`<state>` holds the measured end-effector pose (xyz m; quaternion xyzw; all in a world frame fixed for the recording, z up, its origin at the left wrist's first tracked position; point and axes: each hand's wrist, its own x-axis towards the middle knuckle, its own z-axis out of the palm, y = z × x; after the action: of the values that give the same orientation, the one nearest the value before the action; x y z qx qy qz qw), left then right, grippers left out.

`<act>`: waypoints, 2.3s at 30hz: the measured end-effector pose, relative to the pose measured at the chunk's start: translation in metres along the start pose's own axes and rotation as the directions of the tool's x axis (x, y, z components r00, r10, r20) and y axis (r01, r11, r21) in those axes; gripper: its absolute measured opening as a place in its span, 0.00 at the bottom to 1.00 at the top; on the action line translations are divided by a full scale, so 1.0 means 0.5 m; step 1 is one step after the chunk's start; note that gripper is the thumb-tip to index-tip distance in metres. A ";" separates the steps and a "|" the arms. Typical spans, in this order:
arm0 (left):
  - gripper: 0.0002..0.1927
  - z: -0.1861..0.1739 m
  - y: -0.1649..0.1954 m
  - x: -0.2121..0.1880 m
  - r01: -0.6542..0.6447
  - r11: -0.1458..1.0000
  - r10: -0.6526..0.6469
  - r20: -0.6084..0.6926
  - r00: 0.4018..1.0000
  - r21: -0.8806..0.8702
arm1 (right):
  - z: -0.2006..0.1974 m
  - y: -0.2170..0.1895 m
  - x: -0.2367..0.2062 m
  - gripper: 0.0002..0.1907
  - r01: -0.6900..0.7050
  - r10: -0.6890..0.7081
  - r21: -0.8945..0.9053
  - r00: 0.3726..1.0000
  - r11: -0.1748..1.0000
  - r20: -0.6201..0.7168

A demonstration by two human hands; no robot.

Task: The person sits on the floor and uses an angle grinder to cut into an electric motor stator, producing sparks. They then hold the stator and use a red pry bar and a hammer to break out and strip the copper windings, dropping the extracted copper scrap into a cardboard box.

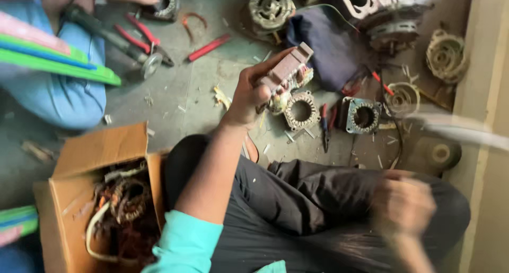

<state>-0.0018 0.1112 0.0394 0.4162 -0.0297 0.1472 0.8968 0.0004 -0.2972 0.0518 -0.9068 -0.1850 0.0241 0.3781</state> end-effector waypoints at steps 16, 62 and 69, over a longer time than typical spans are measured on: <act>0.63 0.142 0.066 0.119 0.008 1.000 -0.008 0.021 1.000 0.007 | -0.235 -0.074 0.109 0.07 0.086 0.010 0.370 0.969 0.925 -0.249; 0.57 0.219 -0.144 0.095 -0.267 0.249 0.110 0.247 0.963 0.931 | 0.030 -0.013 0.361 0.15 -0.706 0.327 0.651 0.707 0.280 0.627; 0.56 0.232 -0.116 0.063 -0.296 0.195 0.059 0.290 0.955 0.935 | 0.075 0.021 0.291 0.24 -0.826 0.221 0.563 0.546 -0.018 0.808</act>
<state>0.0533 -0.0043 0.0777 0.8892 -0.0643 0.1959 0.4085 0.1321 -0.2274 0.0318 -0.4363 0.1606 0.5094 0.7241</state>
